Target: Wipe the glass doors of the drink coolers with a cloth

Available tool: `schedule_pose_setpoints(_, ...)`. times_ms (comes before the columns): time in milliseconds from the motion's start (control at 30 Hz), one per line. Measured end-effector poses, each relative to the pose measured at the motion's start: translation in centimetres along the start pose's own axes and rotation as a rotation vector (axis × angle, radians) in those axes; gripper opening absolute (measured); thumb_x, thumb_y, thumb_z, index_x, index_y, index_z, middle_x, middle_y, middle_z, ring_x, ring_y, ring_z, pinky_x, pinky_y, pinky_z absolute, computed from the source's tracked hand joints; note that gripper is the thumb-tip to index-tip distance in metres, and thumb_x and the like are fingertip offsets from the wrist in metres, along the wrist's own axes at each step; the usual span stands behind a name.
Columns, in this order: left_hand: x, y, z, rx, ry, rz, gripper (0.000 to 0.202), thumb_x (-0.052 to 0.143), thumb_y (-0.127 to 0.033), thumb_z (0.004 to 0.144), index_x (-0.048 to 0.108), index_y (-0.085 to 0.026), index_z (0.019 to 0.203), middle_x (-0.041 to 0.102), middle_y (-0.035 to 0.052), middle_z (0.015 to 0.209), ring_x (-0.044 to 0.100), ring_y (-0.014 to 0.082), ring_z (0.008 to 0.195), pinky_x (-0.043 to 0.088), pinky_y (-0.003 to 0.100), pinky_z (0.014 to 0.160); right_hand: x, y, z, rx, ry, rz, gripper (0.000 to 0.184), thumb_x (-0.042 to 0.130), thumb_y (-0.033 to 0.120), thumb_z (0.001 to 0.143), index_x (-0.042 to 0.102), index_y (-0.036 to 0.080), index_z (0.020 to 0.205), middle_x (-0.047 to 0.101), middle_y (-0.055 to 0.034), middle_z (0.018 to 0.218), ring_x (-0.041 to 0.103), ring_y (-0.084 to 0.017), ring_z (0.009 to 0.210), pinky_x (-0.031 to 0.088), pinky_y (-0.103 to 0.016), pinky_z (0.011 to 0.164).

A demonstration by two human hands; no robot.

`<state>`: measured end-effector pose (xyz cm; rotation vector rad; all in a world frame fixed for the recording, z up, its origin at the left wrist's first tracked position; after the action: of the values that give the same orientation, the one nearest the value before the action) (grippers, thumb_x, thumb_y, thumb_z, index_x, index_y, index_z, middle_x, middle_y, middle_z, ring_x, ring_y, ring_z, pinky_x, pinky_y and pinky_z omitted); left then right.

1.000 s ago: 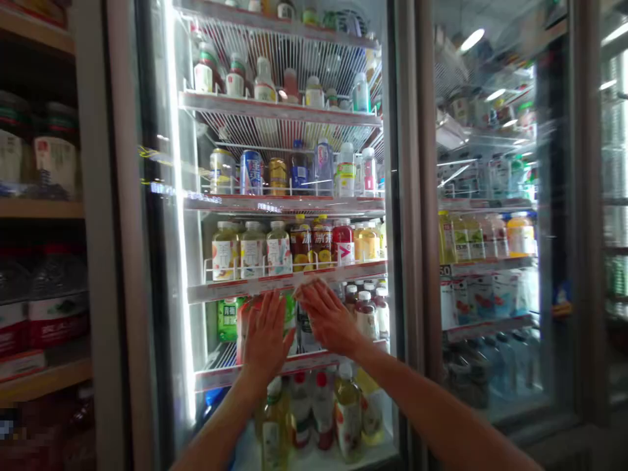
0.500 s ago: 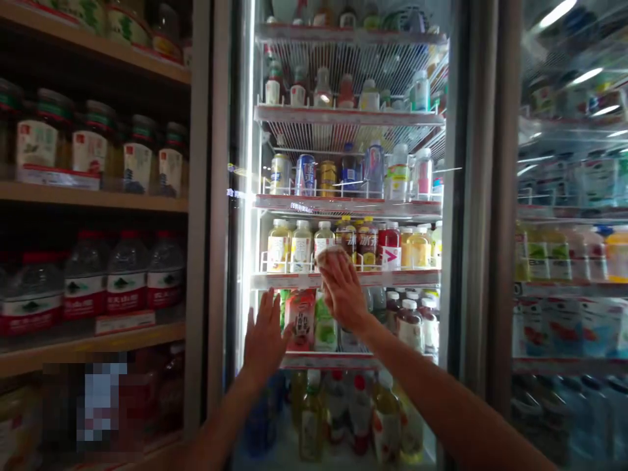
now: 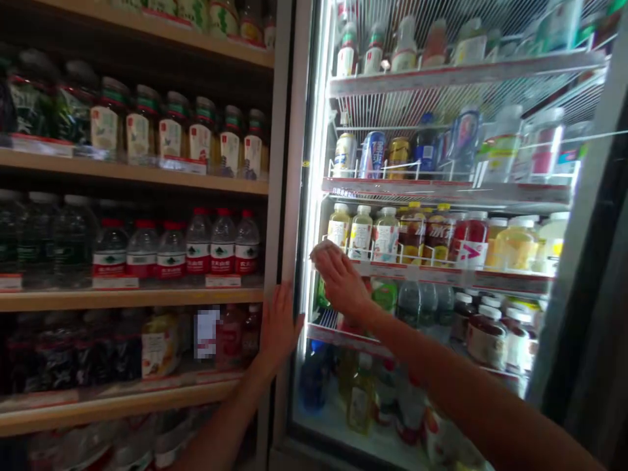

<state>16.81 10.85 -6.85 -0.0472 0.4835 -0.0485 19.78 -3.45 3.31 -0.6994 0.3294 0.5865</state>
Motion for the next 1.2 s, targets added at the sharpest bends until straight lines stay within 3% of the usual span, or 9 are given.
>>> schedule_pose_setpoints(100,-0.7,1.7,-0.3,-0.017,0.005,0.028,0.054,0.04,-0.032,0.087,0.036,-0.007,0.134,0.033,0.0191,0.145,0.03,0.0279,0.135,0.03,0.049,0.106,1.6,2.4,1.3,-0.16,0.054,0.043,0.068,0.041,0.003,0.075,0.032,0.013,0.141,0.035,-0.0045,0.147,0.016,-0.022,0.141,0.02,-0.042,0.115)
schedule_pose_setpoints(267,-1.5,3.3,0.1,-0.025,-0.054,0.012,0.057,0.037,-0.037,0.088,0.032,-0.007,0.137,0.032,0.021,0.145,0.029,0.0294,0.135,0.031,0.051,0.105,1.6,2.0,3.2,0.03,-0.042,0.043,0.063,0.044,0.007,0.075,0.037,0.011,0.138,0.03,-0.0085,0.149,0.011,-0.028,0.141,0.016,-0.049,0.114)
schedule_pose_setpoints(433,-1.9,2.6,1.7,0.035,-0.151,-0.042,0.059,0.035,-0.038,0.089,0.027,-0.007,0.139,0.032,0.0223,0.145,0.029,0.0304,0.135,0.031,0.052,0.105,1.4,2.3,3.5,-0.206,0.04,0.017,0.062,0.043,0.007,0.076,0.037,0.012,0.138,0.037,-0.0049,0.146,0.018,-0.023,0.14,0.02,-0.041,0.115)
schedule_pose_setpoints(600,-2.8,0.4,4.7,0.041,-0.215,-0.1,0.06,0.039,-0.034,0.089,0.02,-0.012,0.142,0.031,0.0203,0.146,0.027,0.028,0.136,0.029,0.052,0.107,-2.6,-2.6,5.3,0.175,-0.16,-0.064,0.053,0.043,0.009,0.08,0.044,0.012,0.133,0.032,-0.0096,0.148,0.014,-0.028,0.141,0.018,-0.048,0.114)
schedule_pose_setpoints(667,-3.2,-0.8,5.8,0.049,-0.213,-0.122,0.061,0.04,-0.032,0.088,0.019,-0.013,0.142,0.03,0.0198,0.146,0.025,0.0274,0.137,0.027,0.053,0.108,-3.6,-2.8,4.2,0.119,-0.16,-0.067,0.055,0.044,0.008,0.078,0.044,0.011,0.133,0.033,-0.0089,0.148,0.014,-0.028,0.141,0.019,-0.047,0.114)
schedule_pose_setpoints(767,-3.7,-2.4,7.4,0.056,-0.2,-0.138,0.06,0.04,-0.029,0.088,0.02,-0.012,0.142,0.029,0.02,0.147,0.022,0.0272,0.138,0.027,0.053,0.108,-4.0,-2.7,1.6,-0.146,-0.063,-0.044,0.061,0.048,0.007,0.074,0.043,0.015,0.134,0.037,-0.0051,0.146,0.017,-0.024,0.141,0.023,-0.043,0.113)
schedule_pose_setpoints(967,-4.6,-5.7,10.4,0.106,-0.221,-0.148,0.058,0.038,-0.033,0.09,0.02,-0.012,0.142,0.027,0.0197,0.147,0.021,0.0265,0.138,0.027,0.053,0.108,-7.1,-8.1,-0.5,0.146,-0.25,-0.125,0.049,0.048,0.015,0.079,0.05,0.016,0.129,0.036,-0.0095,0.146,0.018,-0.028,0.14,0.023,-0.051,0.11)
schedule_pose_setpoints(1133,-4.8,-8.9,12.2,0.17,-0.236,-0.196,0.058,0.037,-0.035,0.091,0.021,-0.013,0.142,0.027,0.0188,0.147,0.021,0.0263,0.139,0.027,0.053,0.108,-8.0,-7.8,-3.1,-0.088,-0.097,-0.136,0.056,0.05,0.014,0.077,0.045,0.018,0.133,0.038,-0.0048,0.146,0.017,-0.022,0.141,0.026,-0.042,0.111)
schedule_pose_setpoints(1200,-4.8,-10.2,12.7,0.203,-0.263,-0.208,0.057,0.037,-0.034,0.091,0.021,-0.014,0.142,0.028,0.0175,0.147,0.021,0.0255,0.139,0.027,0.052,0.108,-9.2,-9.3,-3.5,-0.022,-0.111,-0.179,0.052,0.049,0.015,0.079,0.047,0.018,0.131,0.037,-0.0059,0.146,0.017,-0.023,0.141,0.025,-0.044,0.111)
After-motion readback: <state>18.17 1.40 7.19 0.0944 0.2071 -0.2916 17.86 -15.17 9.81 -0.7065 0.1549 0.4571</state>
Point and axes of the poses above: each hand's wrist, its own z-axis towards the middle knuckle, its own x-axis out of the palm, y = z × x, the point moved 5 cm from there along z, towards the middle knuckle
